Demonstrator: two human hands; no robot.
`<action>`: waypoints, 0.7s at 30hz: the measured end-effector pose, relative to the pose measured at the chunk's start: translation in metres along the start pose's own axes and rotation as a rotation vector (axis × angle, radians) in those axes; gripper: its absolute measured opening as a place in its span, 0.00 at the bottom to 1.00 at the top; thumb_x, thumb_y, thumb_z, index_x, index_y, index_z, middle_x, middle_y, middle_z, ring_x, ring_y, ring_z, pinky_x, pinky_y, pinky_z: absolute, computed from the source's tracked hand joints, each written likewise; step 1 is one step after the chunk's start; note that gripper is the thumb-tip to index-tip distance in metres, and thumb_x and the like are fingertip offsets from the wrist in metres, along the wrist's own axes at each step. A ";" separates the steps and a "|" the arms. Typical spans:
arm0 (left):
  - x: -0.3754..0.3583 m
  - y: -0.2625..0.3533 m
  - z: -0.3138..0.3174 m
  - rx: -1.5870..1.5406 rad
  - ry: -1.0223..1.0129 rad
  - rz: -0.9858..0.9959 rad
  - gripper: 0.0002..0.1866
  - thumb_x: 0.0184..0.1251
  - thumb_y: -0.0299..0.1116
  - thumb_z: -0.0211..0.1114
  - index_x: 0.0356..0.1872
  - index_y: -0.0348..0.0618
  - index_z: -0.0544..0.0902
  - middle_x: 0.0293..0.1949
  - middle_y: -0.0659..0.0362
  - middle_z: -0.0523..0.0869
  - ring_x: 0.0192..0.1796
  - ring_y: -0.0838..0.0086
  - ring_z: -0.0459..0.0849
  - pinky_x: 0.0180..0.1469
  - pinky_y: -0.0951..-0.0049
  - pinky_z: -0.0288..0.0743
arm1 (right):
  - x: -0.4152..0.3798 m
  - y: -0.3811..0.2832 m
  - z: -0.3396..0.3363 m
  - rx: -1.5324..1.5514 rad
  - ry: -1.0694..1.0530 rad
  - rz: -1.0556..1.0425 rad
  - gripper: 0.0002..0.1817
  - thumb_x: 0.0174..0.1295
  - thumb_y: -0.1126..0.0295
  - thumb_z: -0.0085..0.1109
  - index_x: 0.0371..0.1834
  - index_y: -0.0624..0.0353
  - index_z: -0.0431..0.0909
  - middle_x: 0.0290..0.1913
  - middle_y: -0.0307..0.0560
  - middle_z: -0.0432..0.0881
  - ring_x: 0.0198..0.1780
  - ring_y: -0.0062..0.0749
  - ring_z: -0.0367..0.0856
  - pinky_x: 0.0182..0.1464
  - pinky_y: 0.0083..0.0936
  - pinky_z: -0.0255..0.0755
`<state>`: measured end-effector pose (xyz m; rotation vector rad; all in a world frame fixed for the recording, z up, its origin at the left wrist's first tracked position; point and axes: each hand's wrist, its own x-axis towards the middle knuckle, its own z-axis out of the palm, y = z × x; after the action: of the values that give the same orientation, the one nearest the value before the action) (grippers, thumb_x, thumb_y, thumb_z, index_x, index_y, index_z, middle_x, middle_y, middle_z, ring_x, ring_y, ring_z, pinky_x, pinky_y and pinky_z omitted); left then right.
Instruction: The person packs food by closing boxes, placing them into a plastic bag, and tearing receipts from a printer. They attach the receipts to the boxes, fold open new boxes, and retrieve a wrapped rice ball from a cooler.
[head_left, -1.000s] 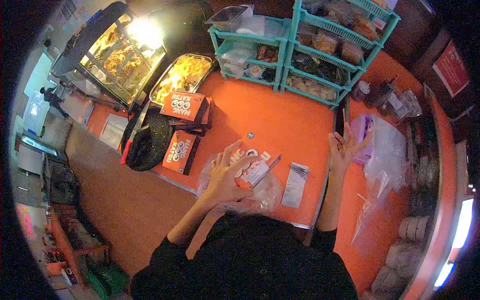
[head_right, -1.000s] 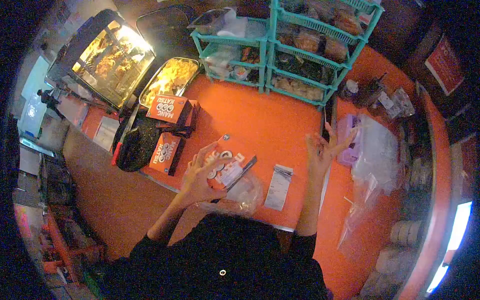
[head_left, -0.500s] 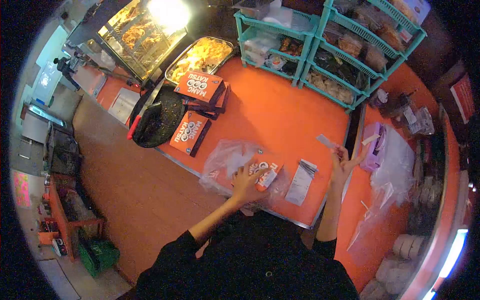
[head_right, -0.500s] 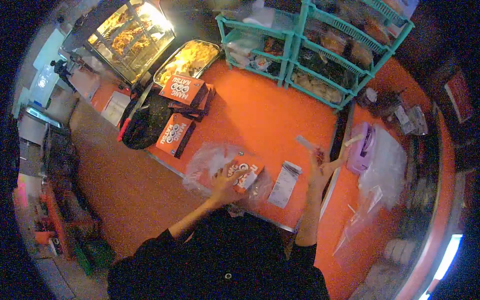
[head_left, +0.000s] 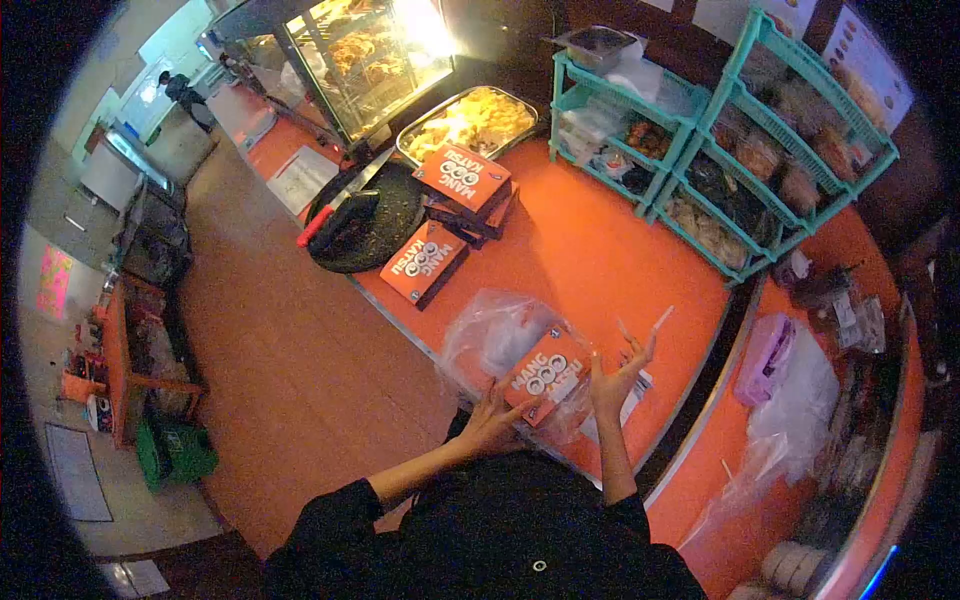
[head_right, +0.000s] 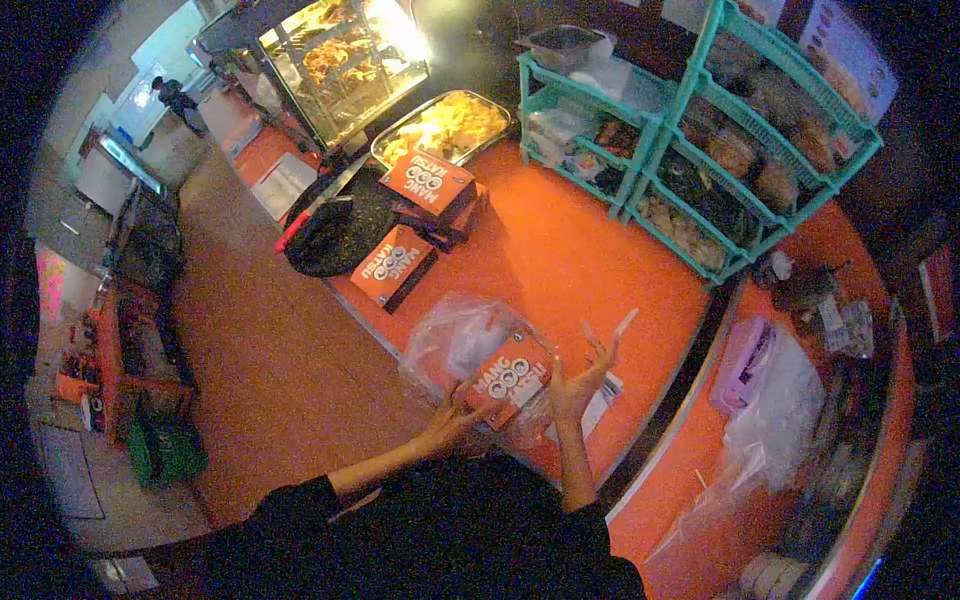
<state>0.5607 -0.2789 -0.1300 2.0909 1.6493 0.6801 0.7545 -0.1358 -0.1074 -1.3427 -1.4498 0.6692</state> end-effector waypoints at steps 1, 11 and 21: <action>-0.007 -0.012 -0.001 -0.008 0.004 0.108 0.39 0.46 0.47 0.76 0.65 0.63 0.73 0.70 0.42 0.58 0.69 0.42 0.60 0.67 0.39 0.57 | 0.005 -0.001 -0.002 -0.060 0.062 -0.034 0.57 0.46 0.80 0.67 0.78 0.53 0.38 0.66 0.54 0.65 0.51 0.39 0.74 0.55 0.41 0.68; 0.103 -0.203 -0.101 0.571 0.723 -0.503 0.43 0.53 0.55 0.68 0.69 0.50 0.65 0.66 0.36 0.60 0.71 0.34 0.54 0.68 0.35 0.53 | 0.068 -0.028 -0.012 0.163 0.190 -0.070 0.49 0.54 0.84 0.61 0.77 0.50 0.43 0.39 0.41 0.76 0.40 0.26 0.74 0.47 0.27 0.68; 0.091 -0.142 -0.100 -0.283 0.112 -0.877 0.32 0.62 0.52 0.61 0.61 0.42 0.69 0.51 0.41 0.77 0.54 0.46 0.78 0.54 0.46 0.70 | 0.059 -0.026 -0.020 0.218 0.215 0.005 0.47 0.58 0.82 0.58 0.77 0.47 0.41 0.40 0.44 0.77 0.40 0.26 0.74 0.47 0.26 0.69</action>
<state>0.4073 -0.1573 -0.1191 0.9823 2.1247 0.6614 0.7700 -0.0909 -0.0602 -1.2085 -1.1674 0.6452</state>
